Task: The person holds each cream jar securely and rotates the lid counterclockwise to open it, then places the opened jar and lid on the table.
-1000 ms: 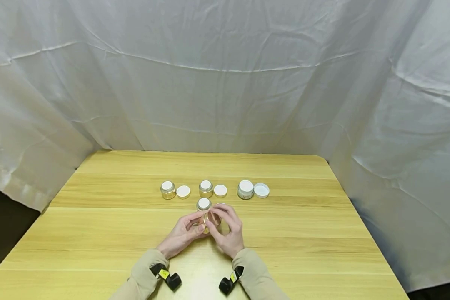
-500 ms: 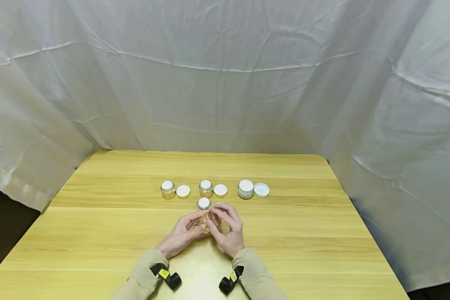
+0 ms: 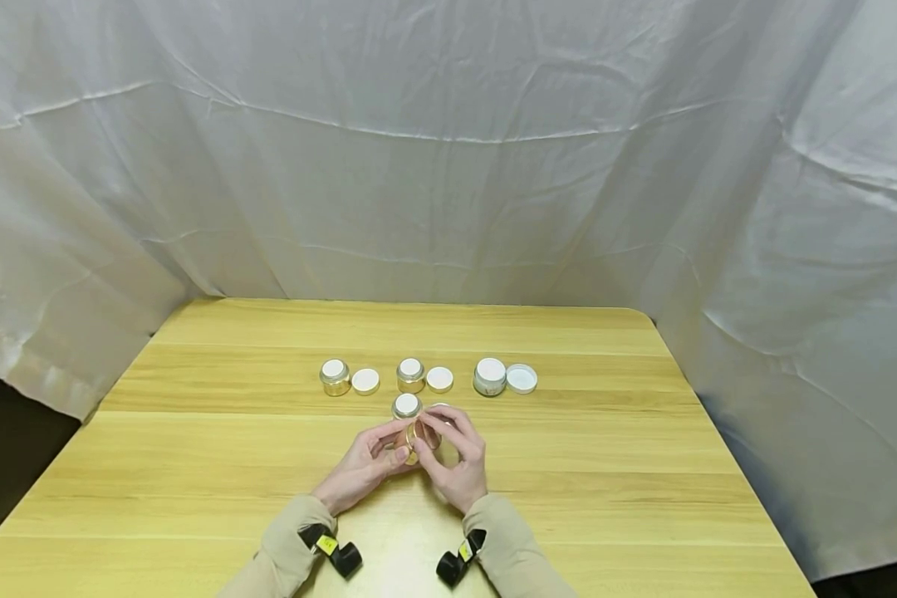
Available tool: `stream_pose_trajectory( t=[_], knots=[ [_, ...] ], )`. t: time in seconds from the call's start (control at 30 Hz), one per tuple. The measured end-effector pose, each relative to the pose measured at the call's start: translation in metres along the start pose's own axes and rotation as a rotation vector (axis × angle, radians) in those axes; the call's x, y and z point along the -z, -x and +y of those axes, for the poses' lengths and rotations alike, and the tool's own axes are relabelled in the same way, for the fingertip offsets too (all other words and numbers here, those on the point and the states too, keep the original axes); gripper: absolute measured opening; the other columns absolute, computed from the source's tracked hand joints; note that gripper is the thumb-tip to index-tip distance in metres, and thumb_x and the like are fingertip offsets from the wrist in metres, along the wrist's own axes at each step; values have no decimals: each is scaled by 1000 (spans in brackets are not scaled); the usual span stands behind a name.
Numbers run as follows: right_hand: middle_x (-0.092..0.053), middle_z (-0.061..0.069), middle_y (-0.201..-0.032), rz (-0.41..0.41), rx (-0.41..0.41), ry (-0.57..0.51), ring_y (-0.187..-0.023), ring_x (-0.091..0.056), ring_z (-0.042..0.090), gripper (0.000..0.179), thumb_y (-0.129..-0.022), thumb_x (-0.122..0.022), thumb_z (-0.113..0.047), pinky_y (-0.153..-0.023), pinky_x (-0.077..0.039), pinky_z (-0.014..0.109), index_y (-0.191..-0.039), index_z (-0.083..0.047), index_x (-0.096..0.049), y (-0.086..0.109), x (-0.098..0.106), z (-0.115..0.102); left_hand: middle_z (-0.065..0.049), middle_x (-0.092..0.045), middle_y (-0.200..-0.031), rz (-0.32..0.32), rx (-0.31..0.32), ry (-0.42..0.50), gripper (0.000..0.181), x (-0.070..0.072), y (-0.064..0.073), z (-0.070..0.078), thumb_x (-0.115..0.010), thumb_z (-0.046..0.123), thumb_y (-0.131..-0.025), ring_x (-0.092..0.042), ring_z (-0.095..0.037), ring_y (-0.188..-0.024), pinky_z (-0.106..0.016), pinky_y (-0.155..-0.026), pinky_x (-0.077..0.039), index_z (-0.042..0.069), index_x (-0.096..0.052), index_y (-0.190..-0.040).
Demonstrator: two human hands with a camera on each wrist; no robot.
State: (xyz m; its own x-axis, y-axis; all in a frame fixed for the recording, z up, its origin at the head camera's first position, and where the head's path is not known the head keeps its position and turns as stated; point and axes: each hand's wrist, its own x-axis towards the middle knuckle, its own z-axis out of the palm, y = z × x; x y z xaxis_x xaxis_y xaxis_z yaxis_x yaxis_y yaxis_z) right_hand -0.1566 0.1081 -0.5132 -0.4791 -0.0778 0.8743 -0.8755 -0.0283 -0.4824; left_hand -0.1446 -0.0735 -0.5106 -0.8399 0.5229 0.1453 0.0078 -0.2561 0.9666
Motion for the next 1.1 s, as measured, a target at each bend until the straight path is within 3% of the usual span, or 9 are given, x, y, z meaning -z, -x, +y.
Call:
stream_pose_trajectory(
  t=[0.2,0.43,0.63,0.87,0.93,1.0,1.1],
  knots=[
    [-60,34,-104,24,2,11,-109,-64,24,34,-74,-75,17,-99,-55,21,-107,13,-69,0,-1,1,-17,-53,-147,-7,11,28,55,0,0,0,-60,13,-101,-60,-7,-125,-28,-105,-54,-2,-40,-150],
    [-59,37,-108,-34,7,-19,-114,-62,28,39,-72,-65,23,-106,-52,23,-110,16,-67,0,0,0,-6,-57,-142,-8,15,19,55,1,0,-1,-59,13,-101,-62,-7,-122,-29,-105,-54,-2,-40,-150],
    [-59,32,-104,26,-9,45,-109,-63,21,36,-74,-74,16,-100,-53,20,-109,12,-68,0,0,0,-9,-57,-143,-12,15,36,55,1,-1,-1,-59,12,-101,-61,-8,-124,-29,-106,-54,-4,-39,-150],
    [-57,35,-106,-16,3,-8,-111,-61,25,39,-71,-68,23,-102,-53,21,-109,12,-68,0,-1,0,3,-60,-136,-10,20,49,56,0,-1,-1,-59,12,-101,-63,-7,-120,-29,-105,-55,-4,-38,-150],
    [-57,35,-108,-20,5,-3,-112,-61,25,41,-70,-67,23,-103,-52,21,-110,13,-68,0,0,0,2,-60,-137,-10,19,55,56,0,-1,0,-59,12,-101,-63,-7,-120,-29,-105,-55,-4,-38,-150],
    [-57,35,-107,-7,4,15,-112,-61,23,40,-71,-68,21,-102,-52,21,-111,13,-67,0,0,0,-8,-58,-141,-8,18,59,56,-1,-1,0,-60,12,-101,-63,-7,-121,-29,-105,-54,-4,-39,-150],
    [-58,32,-105,15,4,49,-108,-62,23,37,-72,-72,18,-100,-53,21,-108,13,-68,0,0,0,-10,-57,-143,-5,19,57,56,-1,-1,0,-60,11,-101,-62,-7,-122,-29,-105,-54,-4,-39,-150]
  ],
)
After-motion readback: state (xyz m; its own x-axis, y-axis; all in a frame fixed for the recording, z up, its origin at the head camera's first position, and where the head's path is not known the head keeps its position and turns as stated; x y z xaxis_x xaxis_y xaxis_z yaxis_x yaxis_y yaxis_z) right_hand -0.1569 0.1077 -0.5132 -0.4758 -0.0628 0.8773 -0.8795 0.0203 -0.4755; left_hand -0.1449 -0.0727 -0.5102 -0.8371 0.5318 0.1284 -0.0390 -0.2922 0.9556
